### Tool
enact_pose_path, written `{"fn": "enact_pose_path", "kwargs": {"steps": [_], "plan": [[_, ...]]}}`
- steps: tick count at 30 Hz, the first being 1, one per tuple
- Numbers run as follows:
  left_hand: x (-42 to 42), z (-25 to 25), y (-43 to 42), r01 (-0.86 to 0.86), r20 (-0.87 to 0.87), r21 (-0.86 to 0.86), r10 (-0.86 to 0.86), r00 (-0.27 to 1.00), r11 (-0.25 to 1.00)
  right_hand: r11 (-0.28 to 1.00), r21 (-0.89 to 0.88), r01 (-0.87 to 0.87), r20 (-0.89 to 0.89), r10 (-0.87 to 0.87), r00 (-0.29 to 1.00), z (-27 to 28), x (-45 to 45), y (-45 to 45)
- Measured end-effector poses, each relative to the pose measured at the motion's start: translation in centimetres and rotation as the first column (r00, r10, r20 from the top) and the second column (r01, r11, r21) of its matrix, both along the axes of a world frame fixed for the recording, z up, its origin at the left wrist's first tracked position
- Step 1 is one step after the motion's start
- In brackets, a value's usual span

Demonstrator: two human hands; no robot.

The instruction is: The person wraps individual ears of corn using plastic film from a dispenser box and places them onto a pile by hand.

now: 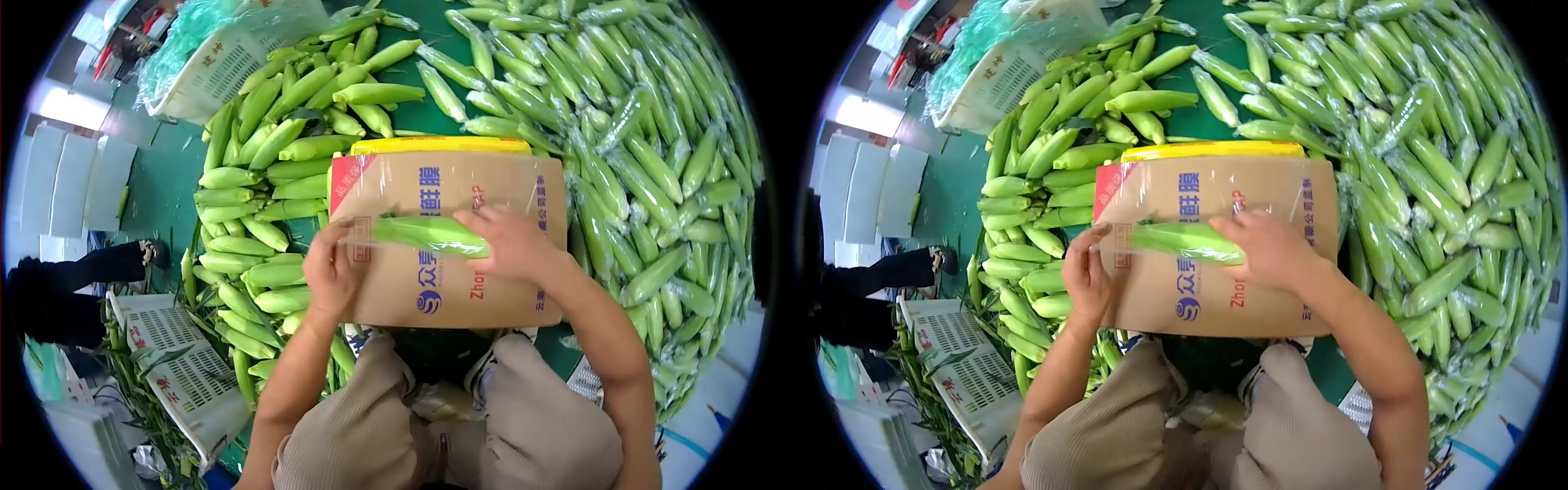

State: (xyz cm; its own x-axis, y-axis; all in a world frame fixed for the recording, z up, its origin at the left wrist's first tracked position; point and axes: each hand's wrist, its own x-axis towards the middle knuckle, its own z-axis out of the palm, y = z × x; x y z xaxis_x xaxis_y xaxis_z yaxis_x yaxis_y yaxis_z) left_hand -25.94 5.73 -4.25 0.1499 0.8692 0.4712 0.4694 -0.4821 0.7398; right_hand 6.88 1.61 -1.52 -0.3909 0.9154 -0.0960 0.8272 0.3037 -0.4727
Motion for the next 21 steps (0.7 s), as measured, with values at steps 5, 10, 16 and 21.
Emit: {"fn": "enact_pose_path", "kwargs": {"steps": [5,10,16,21], "plan": [[5.3,1.3,-4.9,0.373,-0.438,0.001,-0.335,0.834,0.928,0.997,0.044,-0.057,-0.044,0.059,0.997,1.1,-2.5,-2.3],[9.5,2.7,3.9,0.213,-0.683,-0.171,-0.272,0.678,0.962,0.932,0.348,0.097,0.044,-0.119,0.992,2.3,-3.1,-0.3],[10.7,4.6,13.0,0.124,-0.329,0.070,-0.095,0.940,0.990,0.942,0.321,0.101,0.065,-0.128,0.990,0.5,-0.9,7.4],[10.5,3.8,5.5,0.439,-0.575,0.218,-0.249,0.780,0.872,0.987,-0.030,0.161,-0.202,-0.164,0.966,1.0,-1.0,7.8]]}}
